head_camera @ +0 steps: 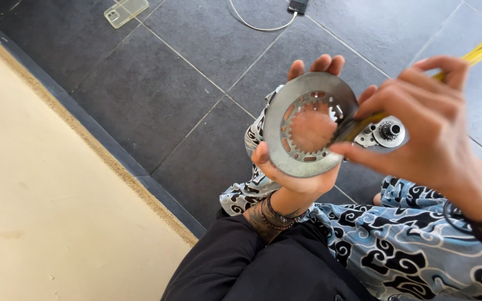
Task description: The person sits on the floor and scrubs a circular metal part with a yellow-handled brush. They rotate the part to clean different areas, including the inner teeth and outer rim, and briefly inspect it before continuing to scrub.
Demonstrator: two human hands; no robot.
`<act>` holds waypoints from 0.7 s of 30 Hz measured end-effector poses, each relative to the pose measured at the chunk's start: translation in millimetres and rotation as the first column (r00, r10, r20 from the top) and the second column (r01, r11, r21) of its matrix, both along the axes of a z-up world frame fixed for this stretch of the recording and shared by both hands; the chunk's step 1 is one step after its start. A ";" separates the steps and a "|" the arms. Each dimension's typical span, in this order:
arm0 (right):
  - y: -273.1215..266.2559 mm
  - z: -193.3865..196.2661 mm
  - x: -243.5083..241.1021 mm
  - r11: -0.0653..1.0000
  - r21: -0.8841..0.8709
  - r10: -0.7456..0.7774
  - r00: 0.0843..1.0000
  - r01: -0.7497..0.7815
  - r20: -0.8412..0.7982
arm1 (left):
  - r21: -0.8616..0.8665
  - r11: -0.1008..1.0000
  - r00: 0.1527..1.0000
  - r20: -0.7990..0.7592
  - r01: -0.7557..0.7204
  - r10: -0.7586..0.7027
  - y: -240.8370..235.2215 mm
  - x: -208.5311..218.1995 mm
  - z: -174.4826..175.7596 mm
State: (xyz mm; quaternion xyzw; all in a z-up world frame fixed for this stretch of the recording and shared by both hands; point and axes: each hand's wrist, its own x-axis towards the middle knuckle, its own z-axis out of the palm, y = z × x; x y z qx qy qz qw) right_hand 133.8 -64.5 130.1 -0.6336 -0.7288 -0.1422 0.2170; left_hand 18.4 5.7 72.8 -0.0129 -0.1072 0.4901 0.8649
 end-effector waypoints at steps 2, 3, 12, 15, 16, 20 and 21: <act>0.5 0.2 -16.7 0.993 -0.021 0.111 0.993 -0.112 -0.035 | -0.384 0.919 0.960 -0.215 0.089 -0.183 9.3 -9.8 40.0; 0.1 4.4 -19.8 0.994 -0.023 0.106 0.994 -0.106 -0.033 | -0.385 0.918 0.959 -0.212 0.095 -0.188 10.6 -10.9 44.7; -11.9 -1.5 -0.6 1.000 0.010 -0.003 1.000 0.003 0.022 | -0.351 0.930 0.950 -0.237 0.110 -0.202 3.6 -10.7 39.2; -23.2 -0.5 -11.9 1.000 0.010 0.029 0.999 -0.029 0.037 | -0.352 0.921 0.932 -0.248 0.168 -0.264 -2.5 -11.0 42.9; -29.3 1.9 -14.3 1.000 0.007 0.026 0.997 -0.027 0.070 | -0.341 0.909 0.908 -0.250 0.242 -0.336 -4.4 -10.5 43.5; -50.9 11.4 -12.8 0.998 -0.046 -0.034 0.995 0.039 0.099 | -0.218 0.904 0.893 -0.188 0.367 -0.408 -23.2 -8.0 29.0; -52.3 8.8 -7.4 0.998 -0.043 -0.037 0.994 0.042 0.104 | -0.213 0.904 0.893 -0.185 0.371 -0.410 -19.0 -5.6 31.9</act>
